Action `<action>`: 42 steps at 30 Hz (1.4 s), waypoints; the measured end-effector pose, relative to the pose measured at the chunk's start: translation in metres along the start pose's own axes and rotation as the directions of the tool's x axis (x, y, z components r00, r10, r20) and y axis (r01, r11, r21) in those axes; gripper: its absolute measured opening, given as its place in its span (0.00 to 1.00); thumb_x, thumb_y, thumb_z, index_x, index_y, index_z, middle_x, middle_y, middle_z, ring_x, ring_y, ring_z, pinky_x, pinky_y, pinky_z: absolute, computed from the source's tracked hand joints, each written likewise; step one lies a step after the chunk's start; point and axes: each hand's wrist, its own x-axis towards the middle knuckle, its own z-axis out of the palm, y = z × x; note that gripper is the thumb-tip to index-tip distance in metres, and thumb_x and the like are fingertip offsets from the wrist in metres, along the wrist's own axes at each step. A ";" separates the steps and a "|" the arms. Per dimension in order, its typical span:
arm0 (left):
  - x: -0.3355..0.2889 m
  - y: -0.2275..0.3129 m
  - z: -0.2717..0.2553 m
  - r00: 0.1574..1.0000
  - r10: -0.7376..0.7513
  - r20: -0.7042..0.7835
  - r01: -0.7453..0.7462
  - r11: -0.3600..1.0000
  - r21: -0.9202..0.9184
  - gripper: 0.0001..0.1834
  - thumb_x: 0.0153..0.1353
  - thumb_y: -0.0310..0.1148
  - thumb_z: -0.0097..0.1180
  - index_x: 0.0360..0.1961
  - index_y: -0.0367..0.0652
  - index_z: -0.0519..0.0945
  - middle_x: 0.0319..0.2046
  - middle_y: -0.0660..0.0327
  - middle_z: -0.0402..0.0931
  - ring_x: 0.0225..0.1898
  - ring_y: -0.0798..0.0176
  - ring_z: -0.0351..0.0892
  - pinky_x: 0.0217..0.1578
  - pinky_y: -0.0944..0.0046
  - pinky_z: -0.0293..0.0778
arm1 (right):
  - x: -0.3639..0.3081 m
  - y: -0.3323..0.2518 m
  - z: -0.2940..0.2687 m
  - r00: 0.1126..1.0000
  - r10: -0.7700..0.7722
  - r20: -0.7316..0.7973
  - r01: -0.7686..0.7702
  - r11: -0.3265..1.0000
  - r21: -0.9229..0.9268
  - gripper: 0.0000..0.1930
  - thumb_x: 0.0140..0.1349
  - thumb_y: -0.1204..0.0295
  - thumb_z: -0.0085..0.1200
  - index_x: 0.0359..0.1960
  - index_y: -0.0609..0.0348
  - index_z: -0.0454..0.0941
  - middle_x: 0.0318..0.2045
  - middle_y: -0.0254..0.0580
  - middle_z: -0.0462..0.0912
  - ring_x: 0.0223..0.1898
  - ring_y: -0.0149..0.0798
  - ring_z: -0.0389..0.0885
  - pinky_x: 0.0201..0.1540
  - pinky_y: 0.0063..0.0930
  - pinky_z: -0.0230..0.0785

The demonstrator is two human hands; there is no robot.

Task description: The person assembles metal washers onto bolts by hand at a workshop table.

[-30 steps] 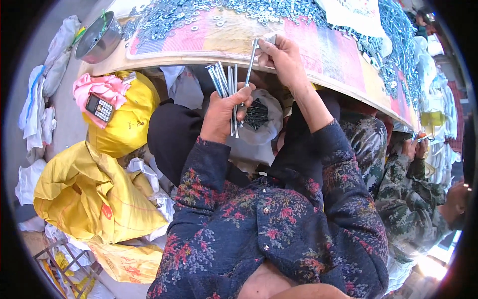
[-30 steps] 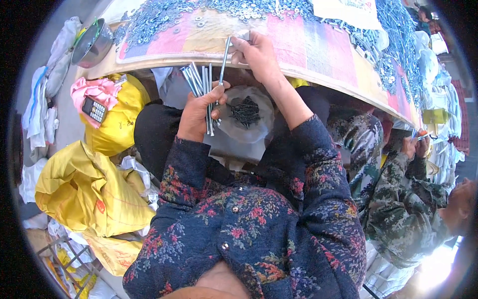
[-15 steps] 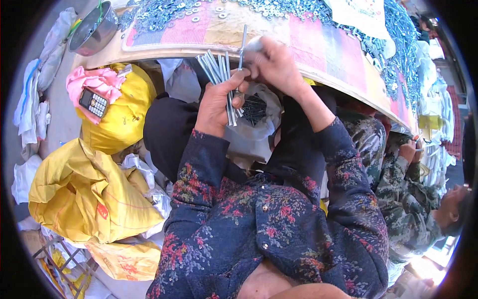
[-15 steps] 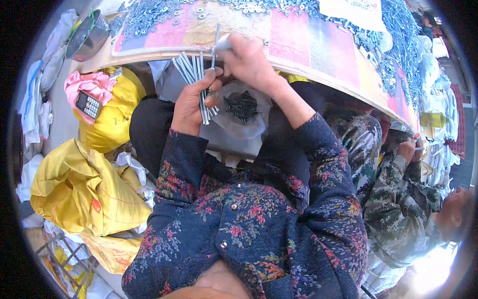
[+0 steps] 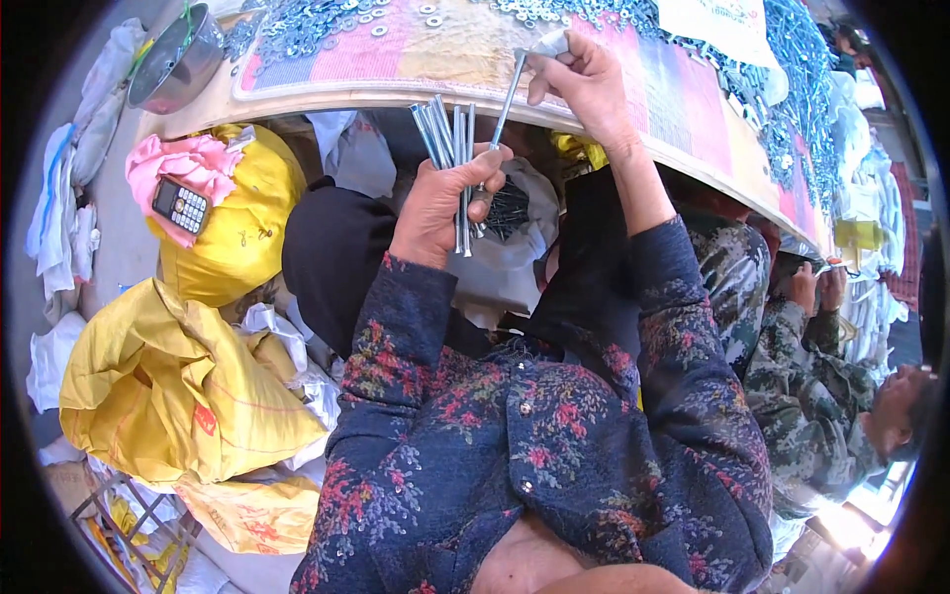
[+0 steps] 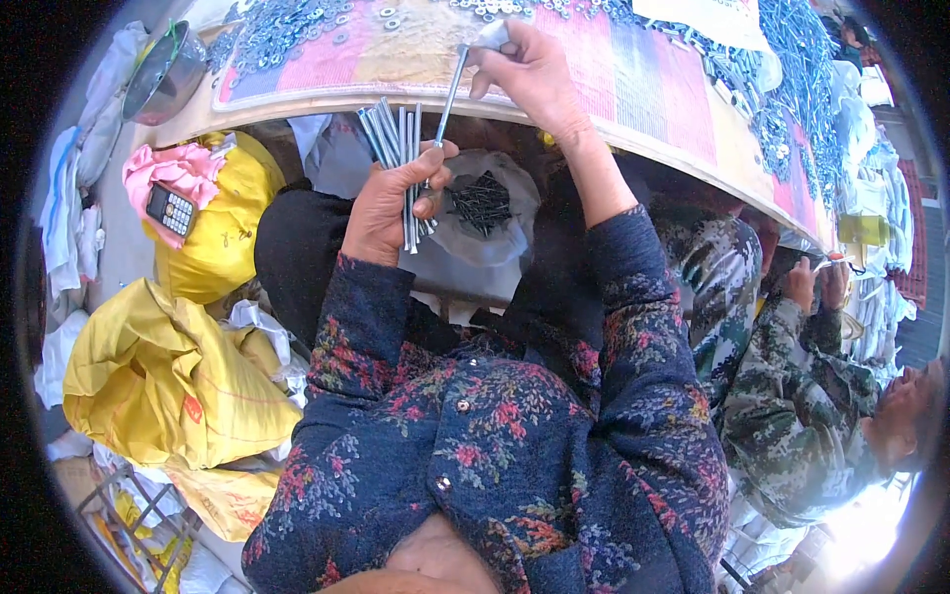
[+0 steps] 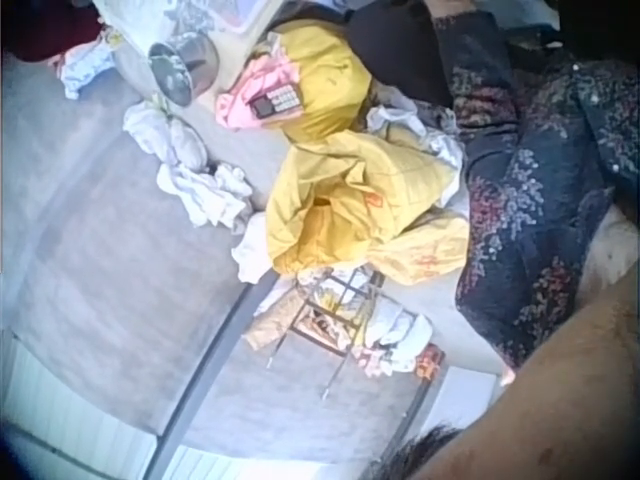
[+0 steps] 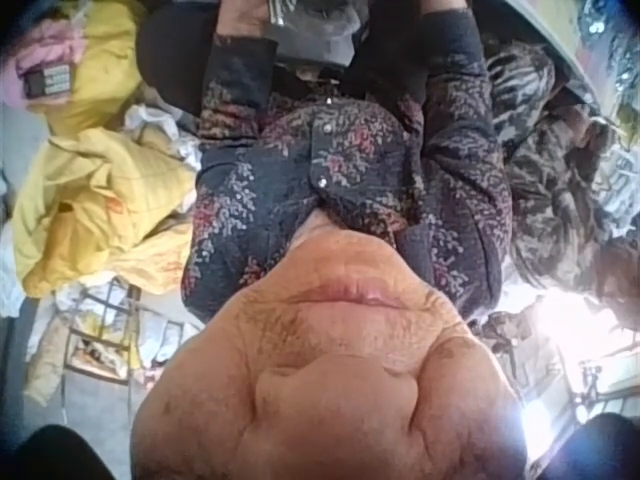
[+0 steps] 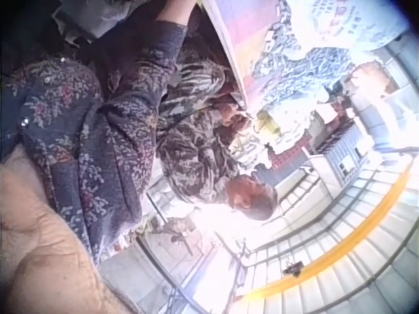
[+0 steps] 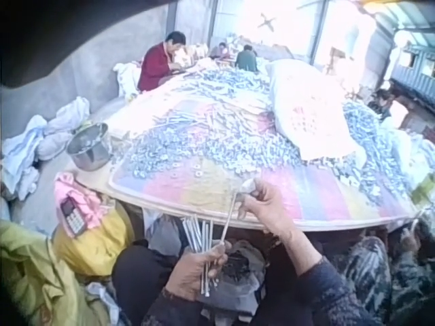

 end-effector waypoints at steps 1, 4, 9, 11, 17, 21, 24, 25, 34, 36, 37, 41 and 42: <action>-0.003 0.001 -0.001 1.000 -0.006 0.001 0.006 0.999 -0.054 0.13 0.61 0.30 0.59 0.43 0.33 0.77 0.23 0.62 0.72 0.14 0.77 0.63 0.11 0.79 0.60 | -0.001 -0.007 0.004 1.000 -0.001 0.007 0.001 1.000 0.005 0.04 0.64 0.73 0.56 0.33 0.61 0.76 0.22 0.34 0.83 0.25 0.24 0.82 0.31 0.17 0.73; -0.004 0.003 -0.004 1.000 0.023 -0.015 -0.025 0.985 -0.172 0.12 0.61 0.29 0.59 0.42 0.32 0.77 0.24 0.62 0.74 0.14 0.76 0.65 0.12 0.79 0.62 | -0.017 -0.034 0.023 0.992 0.011 0.123 0.052 0.868 -0.493 0.05 0.58 0.73 0.56 0.32 0.62 0.74 0.22 0.49 0.82 0.25 0.37 0.84 0.30 0.30 0.75; 0.001 0.007 -0.021 0.999 0.042 0.006 -0.038 0.957 -0.289 0.10 0.61 0.29 0.59 0.40 0.33 0.78 0.23 0.64 0.74 0.14 0.77 0.66 0.12 0.80 0.63 | -0.003 -0.033 0.017 0.918 -0.086 0.386 0.337 0.682 -0.649 0.06 0.62 0.70 0.52 0.35 0.59 0.78 0.20 0.43 0.80 0.26 0.40 0.84 0.30 0.31 0.74; 0.003 0.010 -0.013 1.000 0.030 0.002 -0.028 0.973 -0.229 0.11 0.63 0.31 0.57 0.42 0.33 0.76 0.23 0.64 0.72 0.13 0.77 0.65 0.12 0.79 0.62 | 0.042 -0.001 -0.017 0.942 -0.235 0.240 0.323 0.429 -0.844 0.10 0.63 0.66 0.51 0.39 0.56 0.80 0.24 0.43 0.83 0.29 0.44 0.84 0.33 0.34 0.75; 0.005 0.004 -0.001 0.995 0.047 -0.093 -0.054 0.996 -0.071 0.12 0.60 0.29 0.61 0.40 0.31 0.77 0.25 0.62 0.74 0.14 0.77 0.66 0.11 0.80 0.62 | 0.084 -0.012 -0.009 0.997 0.038 0.068 0.055 0.280 -0.958 0.12 0.61 0.69 0.48 0.31 0.65 0.79 0.34 0.58 0.82 0.32 0.58 0.81 0.36 0.50 0.71; -0.001 0.007 0.011 0.967 0.163 -0.195 -0.166 0.986 0.001 0.13 0.58 0.27 0.62 0.41 0.31 0.77 0.24 0.62 0.75 0.17 0.76 0.68 0.12 0.80 0.62 | 0.067 0.014 -0.012 0.992 -0.114 -0.049 0.033 0.623 -0.782 0.13 0.64 0.63 0.53 0.36 0.61 0.80 0.22 0.41 0.82 0.24 0.36 0.81 0.32 0.29 0.72; -0.002 0.005 0.005 0.984 0.150 -0.096 -0.138 0.982 0.129 0.14 0.57 0.28 0.63 0.41 0.32 0.77 0.23 0.62 0.75 0.16 0.76 0.68 0.12 0.79 0.61 | 0.016 -0.019 0.004 0.990 0.104 -0.099 -0.141 0.825 -0.547 0.15 0.68 0.64 0.51 0.31 0.64 0.79 0.18 0.35 0.78 0.19 0.23 0.73 0.25 0.19 0.63; -0.003 0.004 0.008 0.987 0.144 -0.076 -0.134 0.983 0.129 0.14 0.57 0.28 0.63 0.41 0.32 0.77 0.23 0.62 0.75 0.16 0.76 0.68 0.12 0.79 0.61 | 0.002 -0.014 0.003 0.987 0.131 -0.093 -0.153 0.940 -0.306 0.15 0.67 0.63 0.52 0.29 0.62 0.80 0.17 0.34 0.78 0.19 0.24 0.74 0.25 0.19 0.64; 0.001 -0.016 0.002 0.999 -0.026 0.019 0.026 0.999 -0.044 0.10 0.56 0.28 0.63 0.37 0.37 0.77 0.21 0.63 0.74 0.12 0.76 0.66 0.12 0.78 0.61 | -0.026 -0.008 0.019 0.937 -0.238 -0.257 0.117 0.904 -0.411 0.12 0.63 0.69 0.58 0.23 0.59 0.74 0.16 0.34 0.78 0.18 0.24 0.75 0.21 0.23 0.65; 0.005 -0.020 0.001 0.995 0.012 -0.103 -0.017 0.999 -0.049 0.09 0.56 0.26 0.63 0.37 0.38 0.77 0.22 0.62 0.75 0.12 0.76 0.66 0.12 0.78 0.62 | -0.022 -0.002 0.016 0.875 -0.464 -0.140 0.299 0.743 -0.599 0.14 0.60 0.70 0.61 0.21 0.60 0.70 0.16 0.37 0.79 0.17 0.29 0.77 0.21 0.26 0.67; 0.005 -0.020 0.000 0.994 0.023 -0.111 -0.030 0.997 -0.067 0.10 0.55 0.24 0.64 0.37 0.38 0.77 0.23 0.61 0.77 0.12 0.76 0.67 0.12 0.78 0.62 | -0.022 -0.009 0.016 0.909 -0.403 -0.102 0.278 0.771 -0.573 0.11 0.60 0.68 0.60 0.25 0.60 0.75 0.18 0.40 0.80 0.20 0.35 0.80 0.25 0.26 0.70; 0.007 -0.013 0.004 0.978 0.134 -0.159 -0.143 0.988 -0.052 0.13 0.51 0.21 0.66 0.38 0.31 0.78 0.25 0.57 0.79 0.18 0.72 0.74 0.13 0.77 0.62 | 0.006 -0.014 -0.015 0.949 -0.212 -0.234 0.083 0.882 -0.464 0.09 0.60 0.68 0.55 0.30 0.61 0.78 0.27 0.51 0.82 0.30 0.43 0.82 0.33 0.38 0.71; 0.008 -0.013 0.001 0.977 0.129 -0.168 -0.139 0.989 -0.051 0.13 0.51 0.21 0.66 0.38 0.31 0.78 0.25 0.57 0.79 0.18 0.72 0.74 0.13 0.77 0.62 | 0.023 -0.008 -0.022 0.931 -0.088 -0.354 -0.051 0.930 -0.364 0.12 0.59 0.66 0.51 0.34 0.64 0.79 0.31 0.61 0.81 0.33 0.58 0.81 0.38 0.51 0.71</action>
